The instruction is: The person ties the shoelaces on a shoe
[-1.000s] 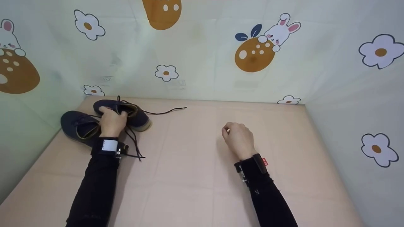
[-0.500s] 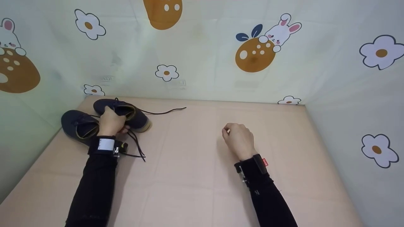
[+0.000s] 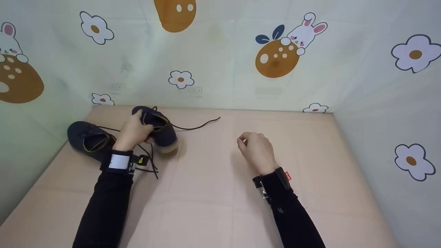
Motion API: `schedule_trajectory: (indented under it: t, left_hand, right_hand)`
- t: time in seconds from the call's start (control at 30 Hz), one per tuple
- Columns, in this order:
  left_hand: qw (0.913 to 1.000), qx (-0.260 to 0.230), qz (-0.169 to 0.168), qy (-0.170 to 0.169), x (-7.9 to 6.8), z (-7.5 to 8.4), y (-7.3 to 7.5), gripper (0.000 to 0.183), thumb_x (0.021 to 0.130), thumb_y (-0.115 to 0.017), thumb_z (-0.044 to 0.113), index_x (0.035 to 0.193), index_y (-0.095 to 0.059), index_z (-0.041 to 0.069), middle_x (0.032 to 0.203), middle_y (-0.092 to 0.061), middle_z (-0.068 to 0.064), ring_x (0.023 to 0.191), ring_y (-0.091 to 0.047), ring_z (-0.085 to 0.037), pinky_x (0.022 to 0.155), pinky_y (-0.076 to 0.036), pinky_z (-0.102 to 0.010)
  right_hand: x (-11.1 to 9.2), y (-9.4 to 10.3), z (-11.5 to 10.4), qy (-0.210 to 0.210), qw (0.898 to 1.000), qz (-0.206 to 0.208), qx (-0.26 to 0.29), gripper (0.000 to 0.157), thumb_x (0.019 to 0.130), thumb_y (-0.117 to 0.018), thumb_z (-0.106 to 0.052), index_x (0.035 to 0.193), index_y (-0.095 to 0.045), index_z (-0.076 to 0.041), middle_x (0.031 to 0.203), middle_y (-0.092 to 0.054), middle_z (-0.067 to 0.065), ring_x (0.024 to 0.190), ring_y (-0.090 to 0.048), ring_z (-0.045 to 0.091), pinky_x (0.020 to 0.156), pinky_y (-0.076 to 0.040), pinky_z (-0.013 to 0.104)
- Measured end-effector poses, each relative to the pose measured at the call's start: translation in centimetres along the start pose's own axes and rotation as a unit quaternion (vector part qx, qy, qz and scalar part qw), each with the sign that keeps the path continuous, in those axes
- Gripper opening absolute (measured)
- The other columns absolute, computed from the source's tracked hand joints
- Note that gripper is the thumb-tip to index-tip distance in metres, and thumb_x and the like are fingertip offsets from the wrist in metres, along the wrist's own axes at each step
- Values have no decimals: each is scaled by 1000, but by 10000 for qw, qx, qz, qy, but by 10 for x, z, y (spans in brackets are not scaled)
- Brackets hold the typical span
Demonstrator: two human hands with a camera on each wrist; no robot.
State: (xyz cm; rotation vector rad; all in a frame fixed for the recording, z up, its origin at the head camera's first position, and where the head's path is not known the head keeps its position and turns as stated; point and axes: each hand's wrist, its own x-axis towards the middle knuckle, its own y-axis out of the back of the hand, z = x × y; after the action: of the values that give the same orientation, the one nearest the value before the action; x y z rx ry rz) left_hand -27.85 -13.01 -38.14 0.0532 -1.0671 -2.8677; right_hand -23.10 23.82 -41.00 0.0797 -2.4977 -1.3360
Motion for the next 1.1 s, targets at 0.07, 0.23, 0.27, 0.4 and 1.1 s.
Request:
schedule_trajectory:
  t: [0.07, 0.23, 0.27, 0.4, 1.1]
  left_hand:
    - [9994, -106, -246, -208, -7, 12, -7, 80, 89, -57, 3, 155, -12, -5, 124, -54, -39, 59, -70, -28, 46, -52, -27]
    - [9910, -579, -957, -738, -26, 39, -31, 79, 88, -57, -2, 156, -17, 0, 116, -60, -35, 52, -65, -28, 48, -55, -36]
    - [9881, -669, -1096, -849, -30, 43, -36, 79, 88, -57, -3, 156, -17, 1, 113, -61, -34, 51, -65, -27, 48, -55, -36]
    - [9741, -818, -1589, -1386, -46, 58, -60, 77, 88, -56, -5, 156, -20, 1, 102, -65, -32, 45, -62, -21, 45, -54, -34]
    - [9503, 486, -2537, -1735, -65, 57, -118, 81, 89, -62, 3, 157, -17, 1, 60, -59, -3, 45, -59, -15, 54, -50, -23]
  right_hand:
    - [-1, 1, -6, 34, 9996, -109, 253, 17, 98, -62, -19, 93, -74, -8, 73, -70, -1, 64, -64, 14, 61, -49, 33]
    - [-4, 2, -20, 76, 9952, -317, 920, 21, 100, -61, -25, 94, -74, -9, 74, -70, 0, 66, -67, 21, 61, -51, 32]
    - [-4, 2, -22, 95, 9938, -335, 1052, 21, 100, -61, -25, 97, -74, -9, 74, -70, 0, 67, -68, 23, 61, -52, 32]
    - [-5, 1, -25, 252, 9894, -397, 1371, 22, 100, -62, -23, 113, -70, -8, 76, -69, -1, 68, -68, 25, 61, -53, 30]
    - [-5, -6, 5, 195, 9832, -1796, 279, 2, 88, -61, -10, 89, -63, -11, 63, -62, -2, 53, -53, 11, 52, -43, 29]
